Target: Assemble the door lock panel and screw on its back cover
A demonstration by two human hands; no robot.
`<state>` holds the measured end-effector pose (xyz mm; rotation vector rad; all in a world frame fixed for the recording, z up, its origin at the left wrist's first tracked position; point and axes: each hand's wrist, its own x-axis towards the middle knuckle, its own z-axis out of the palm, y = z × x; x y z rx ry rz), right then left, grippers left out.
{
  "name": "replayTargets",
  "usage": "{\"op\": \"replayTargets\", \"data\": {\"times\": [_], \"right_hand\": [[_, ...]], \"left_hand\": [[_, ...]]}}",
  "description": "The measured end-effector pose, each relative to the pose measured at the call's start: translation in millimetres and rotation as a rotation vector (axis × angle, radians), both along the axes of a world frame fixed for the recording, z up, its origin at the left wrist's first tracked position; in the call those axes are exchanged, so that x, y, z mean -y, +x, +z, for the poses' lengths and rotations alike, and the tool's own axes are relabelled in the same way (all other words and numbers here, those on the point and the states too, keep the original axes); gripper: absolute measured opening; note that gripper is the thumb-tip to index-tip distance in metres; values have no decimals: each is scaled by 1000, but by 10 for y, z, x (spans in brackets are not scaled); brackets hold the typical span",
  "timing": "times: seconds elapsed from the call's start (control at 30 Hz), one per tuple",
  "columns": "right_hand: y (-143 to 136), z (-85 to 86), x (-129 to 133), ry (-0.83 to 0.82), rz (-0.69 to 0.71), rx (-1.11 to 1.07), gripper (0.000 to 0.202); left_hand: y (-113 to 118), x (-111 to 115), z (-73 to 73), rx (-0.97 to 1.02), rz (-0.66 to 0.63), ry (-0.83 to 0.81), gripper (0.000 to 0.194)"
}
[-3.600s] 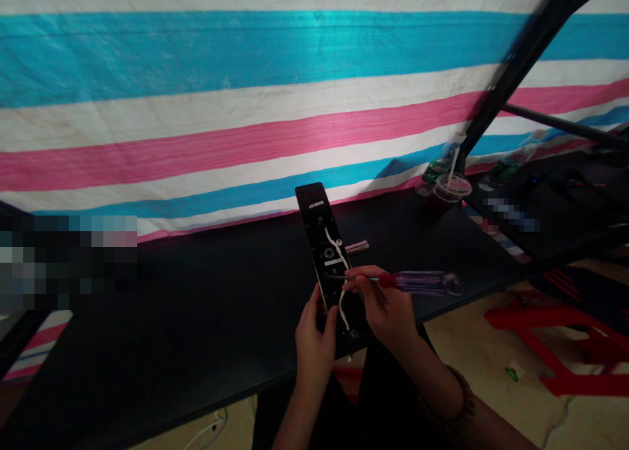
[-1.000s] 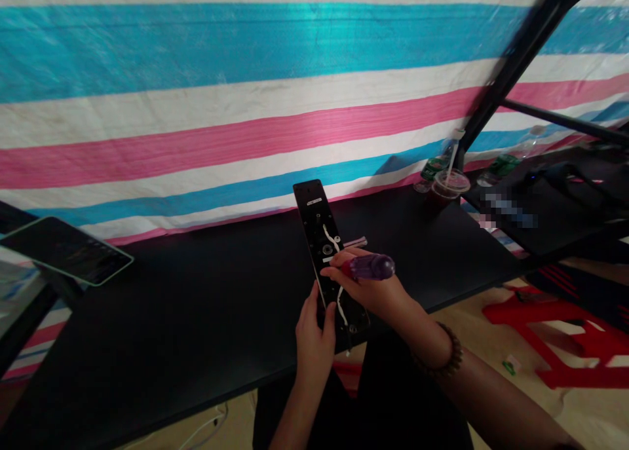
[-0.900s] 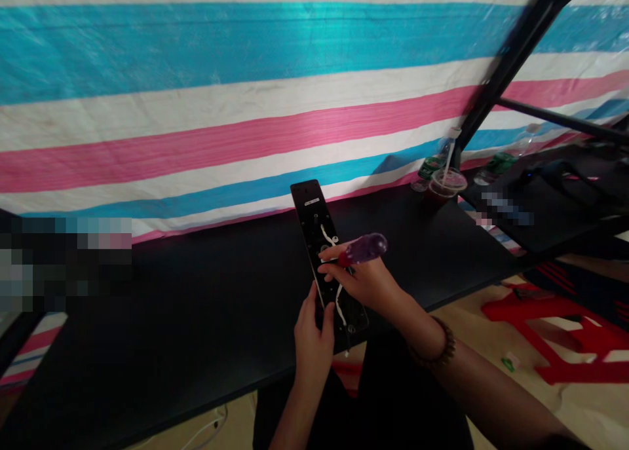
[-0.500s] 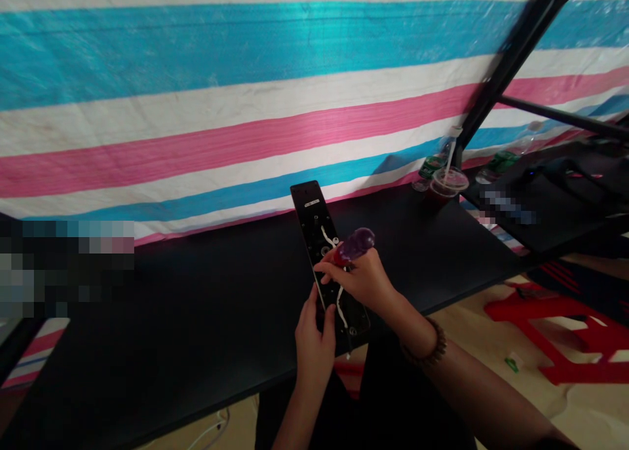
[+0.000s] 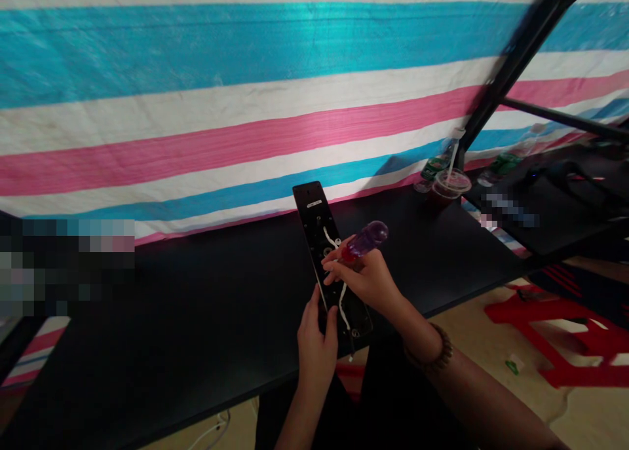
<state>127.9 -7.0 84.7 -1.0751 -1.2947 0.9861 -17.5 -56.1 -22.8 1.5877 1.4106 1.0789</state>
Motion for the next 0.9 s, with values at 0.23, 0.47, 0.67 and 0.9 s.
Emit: {"op": "replayTargets", "data": {"times": [0.23,0.47,0.67,0.9], "right_hand": [[32,-57,68,113,22,122,19],[27,-233,106,78,-81,67,17],[96,-216,207,186,-136,259,15],[120,-388,320,37,-388,-64,18]], "left_hand": [[6,2,11,6,-5,13,51],[27,14,62,-3,11,-9,52],[61,-93,100,-130,-57,132,53],[57,-193,178,-288,-78,200,55]]}}
